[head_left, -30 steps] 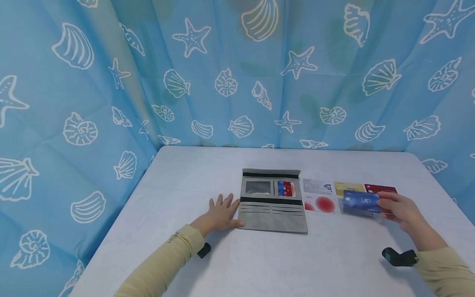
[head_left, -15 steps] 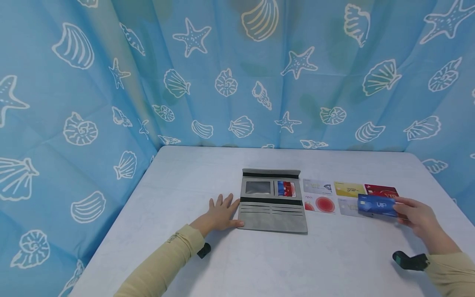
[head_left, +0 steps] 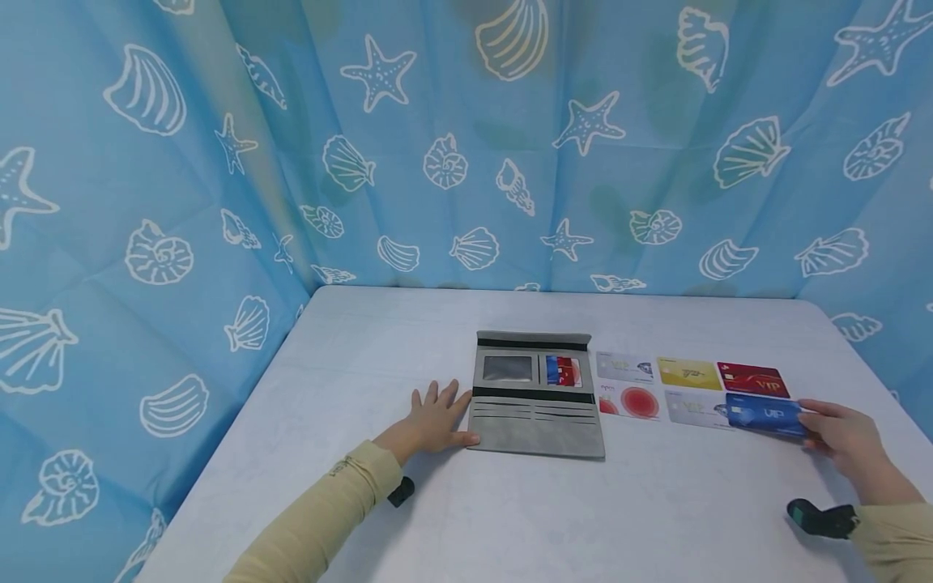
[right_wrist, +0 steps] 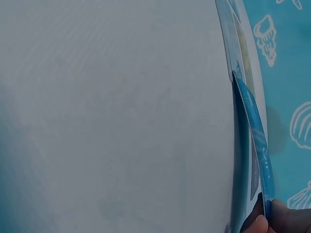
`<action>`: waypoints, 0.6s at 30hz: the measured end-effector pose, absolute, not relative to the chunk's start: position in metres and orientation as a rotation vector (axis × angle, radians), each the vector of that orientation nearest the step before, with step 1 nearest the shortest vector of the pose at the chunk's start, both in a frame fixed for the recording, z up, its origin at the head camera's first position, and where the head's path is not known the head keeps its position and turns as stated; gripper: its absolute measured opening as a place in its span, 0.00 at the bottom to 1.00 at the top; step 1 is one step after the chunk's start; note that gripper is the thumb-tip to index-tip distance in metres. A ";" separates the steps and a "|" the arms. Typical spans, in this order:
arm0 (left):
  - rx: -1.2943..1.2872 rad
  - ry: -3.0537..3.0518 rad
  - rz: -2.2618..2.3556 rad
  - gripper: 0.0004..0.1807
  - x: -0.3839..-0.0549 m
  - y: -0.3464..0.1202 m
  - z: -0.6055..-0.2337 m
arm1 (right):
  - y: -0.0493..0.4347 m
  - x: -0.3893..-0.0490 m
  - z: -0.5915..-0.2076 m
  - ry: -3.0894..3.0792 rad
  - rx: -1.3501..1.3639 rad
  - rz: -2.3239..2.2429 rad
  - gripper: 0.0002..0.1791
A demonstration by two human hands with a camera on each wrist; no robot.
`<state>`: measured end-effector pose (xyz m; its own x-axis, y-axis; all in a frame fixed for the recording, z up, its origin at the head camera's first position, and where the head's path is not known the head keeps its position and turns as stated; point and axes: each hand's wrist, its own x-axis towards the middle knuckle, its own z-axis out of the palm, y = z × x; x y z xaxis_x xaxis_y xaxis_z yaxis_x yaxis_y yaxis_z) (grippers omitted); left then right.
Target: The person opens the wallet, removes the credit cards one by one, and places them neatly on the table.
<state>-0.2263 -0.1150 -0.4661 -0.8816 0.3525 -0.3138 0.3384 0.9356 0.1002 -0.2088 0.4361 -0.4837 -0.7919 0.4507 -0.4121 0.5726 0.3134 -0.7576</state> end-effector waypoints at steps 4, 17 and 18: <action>0.508 2.756 0.058 0.45 -0.226 -0.115 -0.466 | 0.441 -0.209 -0.487 2.447 0.964 -1.466 0.29; 0.511 2.765 0.069 0.45 -0.227 -0.115 -0.467 | 0.448 -0.216 -0.503 2.591 0.927 -1.295 0.31; 0.511 2.763 0.069 0.45 -0.227 -0.115 -0.467 | 0.448 -0.216 -0.503 2.599 0.917 -1.287 0.32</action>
<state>-0.2268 -0.1151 -0.4671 -0.8814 0.3556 -0.3109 0.3396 0.9346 0.1063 -0.2159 0.4481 -0.5031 -0.8137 0.4719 -0.3395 0.5560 0.4613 -0.6914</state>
